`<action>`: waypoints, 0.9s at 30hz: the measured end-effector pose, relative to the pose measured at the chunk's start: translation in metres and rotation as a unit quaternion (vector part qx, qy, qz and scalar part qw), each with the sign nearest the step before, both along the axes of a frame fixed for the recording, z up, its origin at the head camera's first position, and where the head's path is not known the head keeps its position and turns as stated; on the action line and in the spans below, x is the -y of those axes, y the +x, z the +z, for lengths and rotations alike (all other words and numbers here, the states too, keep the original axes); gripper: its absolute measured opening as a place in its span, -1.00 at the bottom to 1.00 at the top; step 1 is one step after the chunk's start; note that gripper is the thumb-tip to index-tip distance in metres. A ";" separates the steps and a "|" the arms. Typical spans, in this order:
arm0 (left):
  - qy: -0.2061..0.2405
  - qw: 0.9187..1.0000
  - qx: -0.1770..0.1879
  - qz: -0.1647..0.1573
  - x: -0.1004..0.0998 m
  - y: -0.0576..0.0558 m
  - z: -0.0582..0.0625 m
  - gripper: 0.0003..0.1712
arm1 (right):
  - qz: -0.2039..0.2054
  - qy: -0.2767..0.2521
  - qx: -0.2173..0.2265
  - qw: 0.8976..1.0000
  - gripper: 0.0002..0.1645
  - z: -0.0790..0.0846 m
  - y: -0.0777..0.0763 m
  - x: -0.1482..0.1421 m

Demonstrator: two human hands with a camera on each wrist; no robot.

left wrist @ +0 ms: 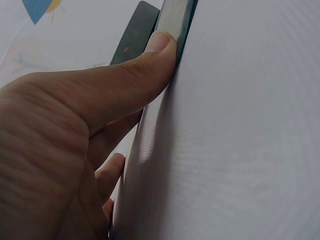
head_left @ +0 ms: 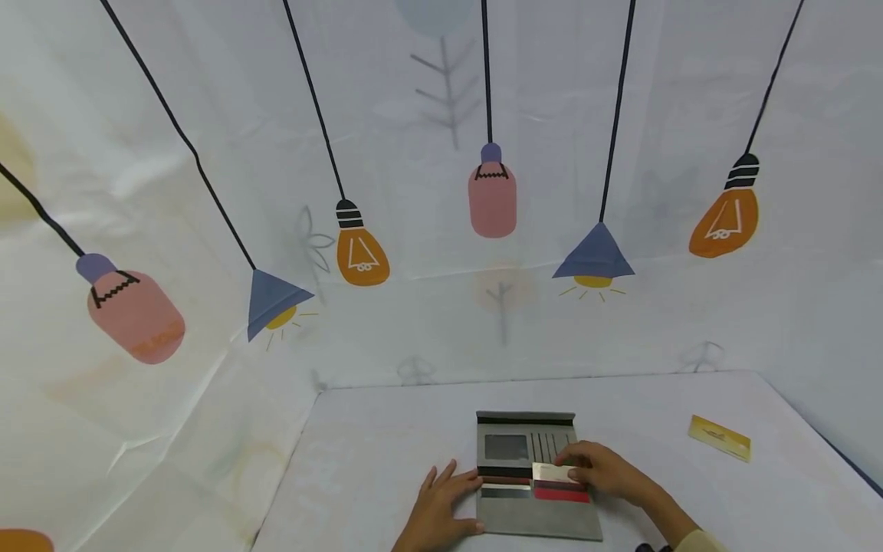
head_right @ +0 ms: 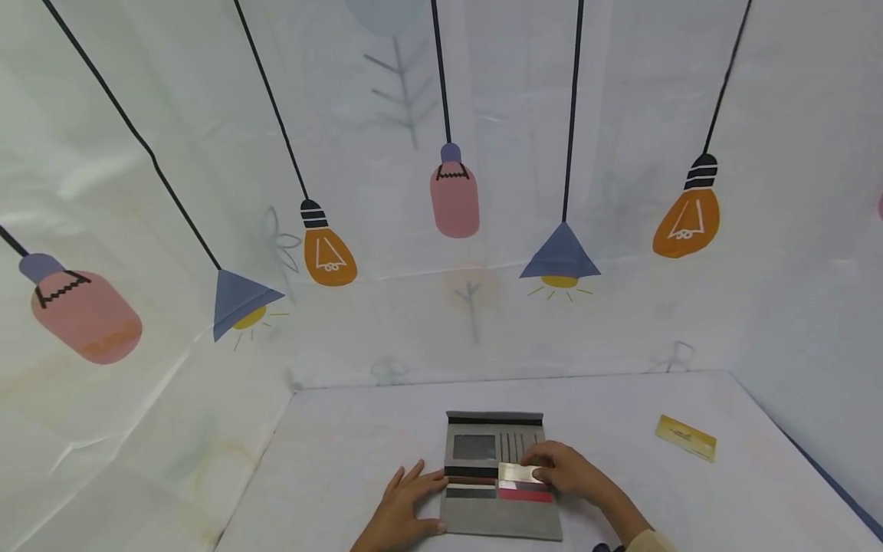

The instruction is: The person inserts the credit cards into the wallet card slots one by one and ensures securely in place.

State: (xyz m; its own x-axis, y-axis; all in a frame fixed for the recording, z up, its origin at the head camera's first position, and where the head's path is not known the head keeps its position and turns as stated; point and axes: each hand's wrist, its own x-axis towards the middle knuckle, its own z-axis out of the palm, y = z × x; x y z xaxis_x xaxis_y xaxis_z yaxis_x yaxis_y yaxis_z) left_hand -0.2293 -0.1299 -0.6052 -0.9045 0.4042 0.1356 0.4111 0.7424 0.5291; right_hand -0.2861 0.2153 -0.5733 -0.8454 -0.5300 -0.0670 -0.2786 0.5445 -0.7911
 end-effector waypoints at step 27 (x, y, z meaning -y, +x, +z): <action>0.001 1.000 0.005 0.003 0.000 0.000 0.001 -0.26 | 0.010 -0.018 0.035 0.999 -0.82 0.004 0.004 0.006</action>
